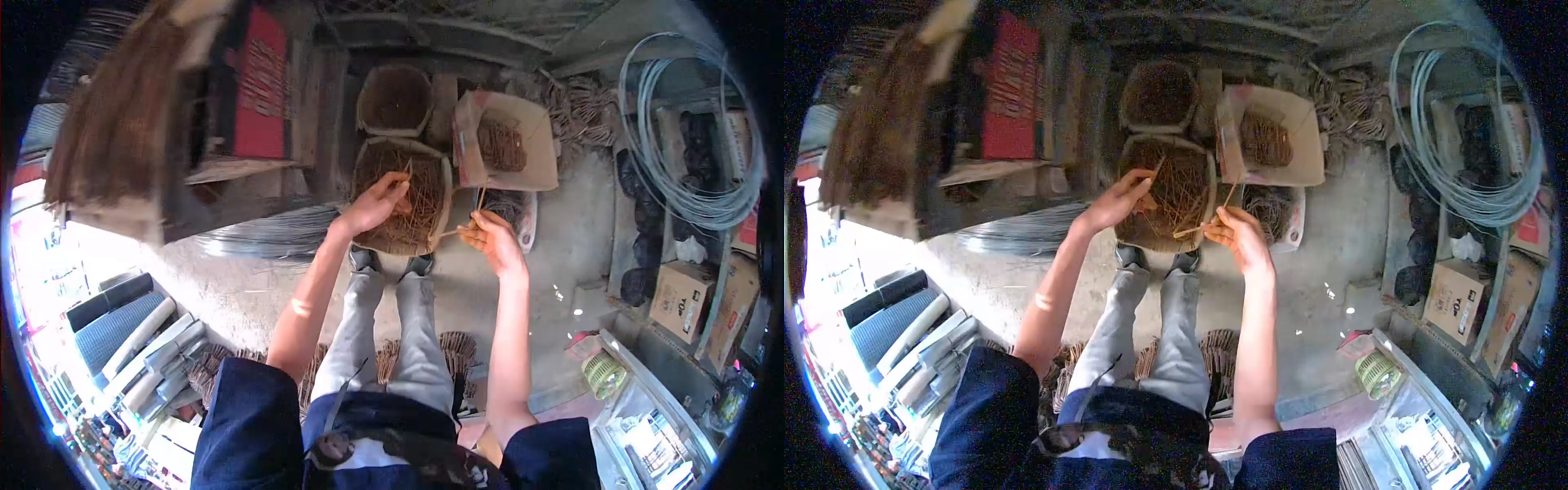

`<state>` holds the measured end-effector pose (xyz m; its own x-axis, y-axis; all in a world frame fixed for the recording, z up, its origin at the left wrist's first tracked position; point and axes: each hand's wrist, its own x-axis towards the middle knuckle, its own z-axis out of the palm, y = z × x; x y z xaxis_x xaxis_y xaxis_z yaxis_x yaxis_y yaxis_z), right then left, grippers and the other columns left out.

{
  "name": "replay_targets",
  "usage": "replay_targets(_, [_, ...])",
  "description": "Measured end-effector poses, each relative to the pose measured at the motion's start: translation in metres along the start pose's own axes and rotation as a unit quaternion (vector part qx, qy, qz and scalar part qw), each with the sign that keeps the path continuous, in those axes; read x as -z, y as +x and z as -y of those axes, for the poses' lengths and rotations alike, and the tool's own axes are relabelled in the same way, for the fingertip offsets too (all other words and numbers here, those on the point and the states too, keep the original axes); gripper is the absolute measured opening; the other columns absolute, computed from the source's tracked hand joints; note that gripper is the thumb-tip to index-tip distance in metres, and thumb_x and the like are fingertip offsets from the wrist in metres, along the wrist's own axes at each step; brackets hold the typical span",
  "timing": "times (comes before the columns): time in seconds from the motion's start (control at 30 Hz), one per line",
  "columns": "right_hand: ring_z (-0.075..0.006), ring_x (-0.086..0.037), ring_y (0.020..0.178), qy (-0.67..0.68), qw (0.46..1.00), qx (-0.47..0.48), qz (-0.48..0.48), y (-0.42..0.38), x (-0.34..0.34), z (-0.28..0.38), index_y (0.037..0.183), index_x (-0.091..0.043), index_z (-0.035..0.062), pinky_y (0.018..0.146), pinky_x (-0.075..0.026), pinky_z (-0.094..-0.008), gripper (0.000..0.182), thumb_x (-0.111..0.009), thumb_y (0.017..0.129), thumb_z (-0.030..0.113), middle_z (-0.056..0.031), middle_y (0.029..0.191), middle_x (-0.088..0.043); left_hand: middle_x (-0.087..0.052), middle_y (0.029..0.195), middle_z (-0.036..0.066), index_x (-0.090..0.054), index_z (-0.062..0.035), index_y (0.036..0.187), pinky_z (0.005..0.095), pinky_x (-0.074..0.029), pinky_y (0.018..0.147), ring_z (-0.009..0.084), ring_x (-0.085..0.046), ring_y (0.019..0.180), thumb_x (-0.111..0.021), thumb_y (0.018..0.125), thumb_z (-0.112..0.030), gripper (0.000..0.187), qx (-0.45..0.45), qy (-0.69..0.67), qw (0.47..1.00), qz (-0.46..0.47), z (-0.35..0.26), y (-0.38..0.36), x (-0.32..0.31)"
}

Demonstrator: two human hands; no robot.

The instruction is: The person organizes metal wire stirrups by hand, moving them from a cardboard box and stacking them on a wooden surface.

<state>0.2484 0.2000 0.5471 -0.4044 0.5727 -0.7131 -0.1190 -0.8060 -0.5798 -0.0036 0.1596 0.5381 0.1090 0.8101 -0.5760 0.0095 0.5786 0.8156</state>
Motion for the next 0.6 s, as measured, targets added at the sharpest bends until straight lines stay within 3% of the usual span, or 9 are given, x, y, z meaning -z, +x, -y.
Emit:
replay_targets(0.03, [-0.0220, -0.062, 0.085, -0.015, 1.000, -0.014, -0.015, -0.007, -0.009, 0.013, 0.093, -0.053, 0.0031, 0.071, -0.051, -0.0321, 0.018, -0.056, 0.086, 0.020, -0.0078, 0.081, -0.060, -0.061, 0.085, 0.008, -0.039, -0.0050, 0.121, 0.0275, -0.046, 0.075, 0.0131, -0.059, 0.084, -0.041, 0.093, -0.035, 0.041, 0.025, 0.004, 1.000, -0.003, -0.012, -0.007, -0.001])
replay_targets(0.07, [-0.0197, -0.062, 0.083, -0.028, 1.000, -0.011, -0.008, -0.014, -0.015, 0.023, 0.090, -0.053, 0.0039, 0.069, -0.052, -0.0304, 0.019, -0.057, 0.085, 0.021, -0.0094, 0.084, -0.061, -0.062, 0.088, 0.009, -0.039, -0.0038, 0.122, 0.0249, -0.043, 0.069, 0.0120, -0.059, 0.083, -0.037, 0.092, -0.043, 0.049, 0.054, 0.036, 0.998, 0.002, -0.035, -0.022, -0.004])
replay_targets(0.2, [-0.0192, -0.061, 0.075, -0.050, 0.998, -0.042, 0.024, -0.037, -0.027, 0.044, 0.088, -0.054, 0.0060, 0.075, -0.048, -0.0315, 0.021, -0.058, 0.083, 0.026, -0.0069, 0.084, -0.062, -0.062, 0.092, 0.011, -0.037, -0.0002, 0.121, 0.0252, -0.044, 0.066, 0.0153, -0.062, 0.080, -0.036, 0.092, -0.046, 0.055, 0.102, 0.070, 0.992, 0.015, -0.081, -0.061, -0.011])
replay_targets(0.37, [-0.0188, -0.057, 0.082, 0.070, 0.984, -0.123, 0.111, -0.079, -0.068, 0.066, 0.088, -0.056, 0.0060, 0.079, -0.045, -0.0328, 0.022, -0.058, 0.083, 0.028, -0.0042, 0.081, -0.059, -0.061, 0.094, 0.012, -0.033, -0.0009, 0.125, 0.0282, -0.045, 0.075, 0.0159, -0.062, 0.084, -0.036, 0.091, -0.048, 0.058, 0.052, 0.027, 0.998, 0.024, -0.114, -0.104, -0.025])
replay_targets(0.43, [-0.0216, -0.056, 0.086, 0.090, 0.981, -0.114, 0.126, -0.080, -0.083, 0.066, 0.093, -0.054, 0.0009, 0.084, -0.044, -0.0354, 0.028, -0.057, 0.083, 0.027, -0.0081, 0.088, -0.058, -0.060, 0.095, 0.011, -0.034, -0.0016, 0.124, 0.0290, -0.044, 0.080, 0.0161, -0.060, 0.087, -0.037, 0.091, -0.047, 0.057, 0.045, 0.012, 0.999, 0.030, -0.126, -0.117, -0.027])
replay_targets(0.5, [-0.0259, -0.054, 0.094, 0.133, 0.977, -0.099, 0.132, -0.080, -0.101, 0.065, 0.106, -0.046, -0.0060, 0.091, -0.042, -0.0380, 0.040, -0.056, 0.082, 0.026, -0.0137, 0.100, -0.054, -0.058, 0.100, 0.011, -0.031, -0.0034, 0.128, 0.0306, -0.043, 0.082, 0.0176, -0.056, 0.094, -0.040, 0.089, -0.049, 0.060, 0.022, -0.027, 0.999, 0.004, -0.137, -0.124, -0.028])
replay_targets(0.53, [-0.0302, -0.049, 0.103, 0.134, 0.976, -0.080, 0.155, -0.080, -0.112, 0.068, 0.118, -0.034, -0.0115, 0.096, -0.039, -0.0397, 0.055, -0.055, 0.082, 0.025, -0.0182, 0.112, -0.047, -0.053, 0.109, 0.014, -0.028, -0.0010, 0.129, 0.0328, -0.042, 0.085, 0.0192, -0.053, 0.099, -0.043, 0.087, -0.050, 0.066, -0.002, 0.005, 1.000, -0.004, -0.139, -0.122, -0.024])
replay_targets(0.57, [-0.0279, -0.050, 0.095, 0.142, 0.977, -0.077, 0.137, -0.081, -0.122, 0.071, 0.114, -0.040, -0.0021, 0.090, -0.042, -0.0404, 0.047, -0.057, 0.082, 0.028, -0.0137, 0.098, -0.049, -0.048, 0.117, 0.017, -0.025, 0.0013, 0.131, 0.0349, -0.041, 0.089, 0.0208, -0.050, 0.105, -0.046, 0.086, -0.052, 0.072, -0.023, 0.035, 0.999, -0.013, -0.142, -0.124, -0.021])
replay_targets(0.6, [-0.0279, -0.050, 0.095, 0.133, 0.977, -0.072, 0.148, -0.083, -0.133, 0.076, 0.114, -0.040, -0.0021, 0.090, -0.042, -0.0404, 0.047, -0.057, 0.082, 0.028, -0.0137, 0.098, -0.049, -0.048, 0.117, 0.017, -0.025, 0.0013, 0.131, 0.0349, -0.041, 0.089, 0.0208, -0.050, 0.105, -0.046, 0.086, -0.052, 0.072, -0.034, 0.036, 0.999, -0.023, -0.145, -0.128, -0.014])
